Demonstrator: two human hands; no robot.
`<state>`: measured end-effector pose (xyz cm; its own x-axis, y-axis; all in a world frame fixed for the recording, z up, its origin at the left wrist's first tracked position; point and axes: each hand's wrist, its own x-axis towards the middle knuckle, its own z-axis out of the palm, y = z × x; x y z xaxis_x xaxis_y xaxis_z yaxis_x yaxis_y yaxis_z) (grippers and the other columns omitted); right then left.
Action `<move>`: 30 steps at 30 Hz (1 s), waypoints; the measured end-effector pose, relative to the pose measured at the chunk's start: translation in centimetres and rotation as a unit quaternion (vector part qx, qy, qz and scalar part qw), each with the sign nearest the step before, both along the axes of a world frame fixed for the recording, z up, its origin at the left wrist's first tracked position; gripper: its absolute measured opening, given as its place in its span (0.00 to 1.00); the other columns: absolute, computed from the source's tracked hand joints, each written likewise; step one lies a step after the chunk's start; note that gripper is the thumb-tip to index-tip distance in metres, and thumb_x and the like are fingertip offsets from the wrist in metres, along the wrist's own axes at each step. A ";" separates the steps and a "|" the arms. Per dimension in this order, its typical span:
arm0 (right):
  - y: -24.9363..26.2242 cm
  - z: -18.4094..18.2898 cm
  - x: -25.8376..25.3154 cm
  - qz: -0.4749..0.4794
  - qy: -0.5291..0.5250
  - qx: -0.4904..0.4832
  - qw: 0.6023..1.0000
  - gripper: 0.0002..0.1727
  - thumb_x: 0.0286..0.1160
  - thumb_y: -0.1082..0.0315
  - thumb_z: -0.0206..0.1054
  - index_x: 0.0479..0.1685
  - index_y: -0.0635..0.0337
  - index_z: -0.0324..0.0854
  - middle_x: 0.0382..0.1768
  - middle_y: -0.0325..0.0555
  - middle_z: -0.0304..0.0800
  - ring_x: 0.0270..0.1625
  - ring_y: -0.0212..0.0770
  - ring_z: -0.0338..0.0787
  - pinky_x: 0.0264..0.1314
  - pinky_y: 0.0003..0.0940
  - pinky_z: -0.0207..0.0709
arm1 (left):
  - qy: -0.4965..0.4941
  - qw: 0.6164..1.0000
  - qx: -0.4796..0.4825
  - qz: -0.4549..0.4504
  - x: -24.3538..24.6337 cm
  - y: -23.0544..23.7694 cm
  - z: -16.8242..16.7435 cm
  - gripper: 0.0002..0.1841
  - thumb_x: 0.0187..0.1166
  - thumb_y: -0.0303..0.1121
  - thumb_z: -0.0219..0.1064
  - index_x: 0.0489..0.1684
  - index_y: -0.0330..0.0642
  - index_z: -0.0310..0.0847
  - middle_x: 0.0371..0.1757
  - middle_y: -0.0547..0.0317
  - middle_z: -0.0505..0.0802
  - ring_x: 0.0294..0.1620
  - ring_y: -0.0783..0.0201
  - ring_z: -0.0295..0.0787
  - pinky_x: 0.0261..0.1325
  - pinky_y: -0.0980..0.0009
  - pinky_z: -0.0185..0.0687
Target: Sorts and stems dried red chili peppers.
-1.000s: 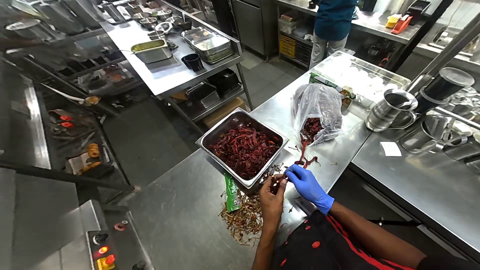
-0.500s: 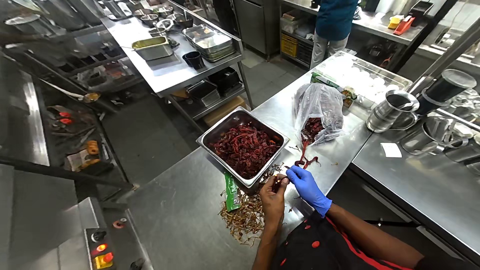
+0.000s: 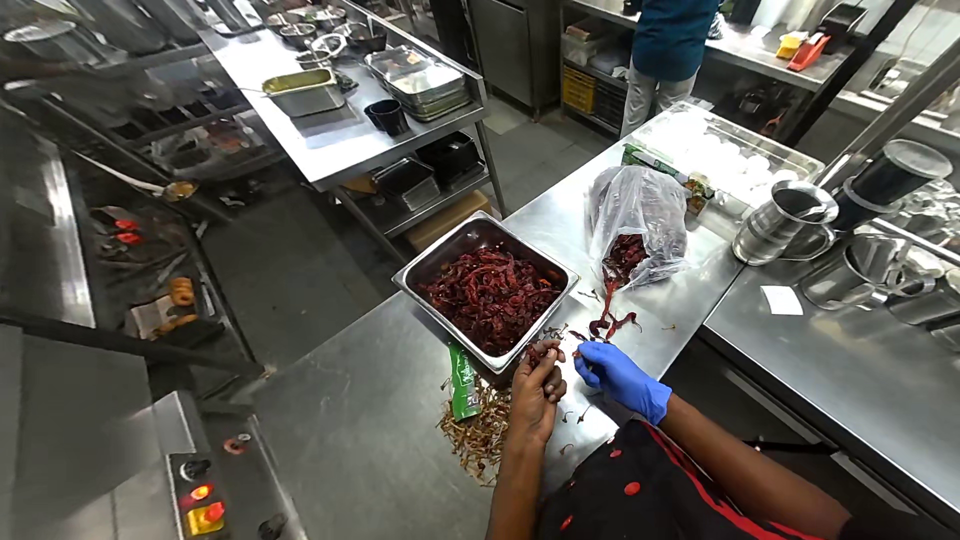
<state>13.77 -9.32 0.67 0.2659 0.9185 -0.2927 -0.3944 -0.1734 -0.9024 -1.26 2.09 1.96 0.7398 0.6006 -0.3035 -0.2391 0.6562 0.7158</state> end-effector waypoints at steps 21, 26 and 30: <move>-0.9 -2.8 0.2 0.008 -0.302 -0.112 0.947 0.22 0.85 0.43 0.58 0.64 0.42 0.88 0.64 0.32 0.90 0.66 0.31 0.88 0.71 0.40 0.83 | -0.010 0.977 0.211 0.023 0.7 12.0 12.8 0.31 0.97 0.47 0.33 0.75 0.36 0.77 0.73 0.45 0.87 0.75 0.50 0.84 0.81 0.54 0.75; -2.4 -3.2 2.2 -0.007 -0.319 -0.123 0.940 0.21 0.85 0.42 0.58 0.58 0.38 0.91 0.55 0.29 0.93 0.60 0.30 0.90 0.65 0.40 0.84 | -0.101 0.992 0.072 0.007 -1.1 8.9 12.3 0.37 0.94 0.57 0.29 0.78 0.39 0.75 0.74 0.44 0.86 0.77 0.49 0.83 0.81 0.55 0.75; -2.6 -2.1 3.1 -0.011 -0.322 -0.116 0.940 0.20 0.86 0.44 0.57 0.56 0.40 0.92 0.52 0.30 0.94 0.56 0.31 0.90 0.62 0.40 0.84 | -0.114 0.993 0.034 0.018 -1.4 7.7 12.3 0.35 0.94 0.56 0.33 0.77 0.41 0.77 0.69 0.45 0.90 0.72 0.52 0.87 0.79 0.57 0.78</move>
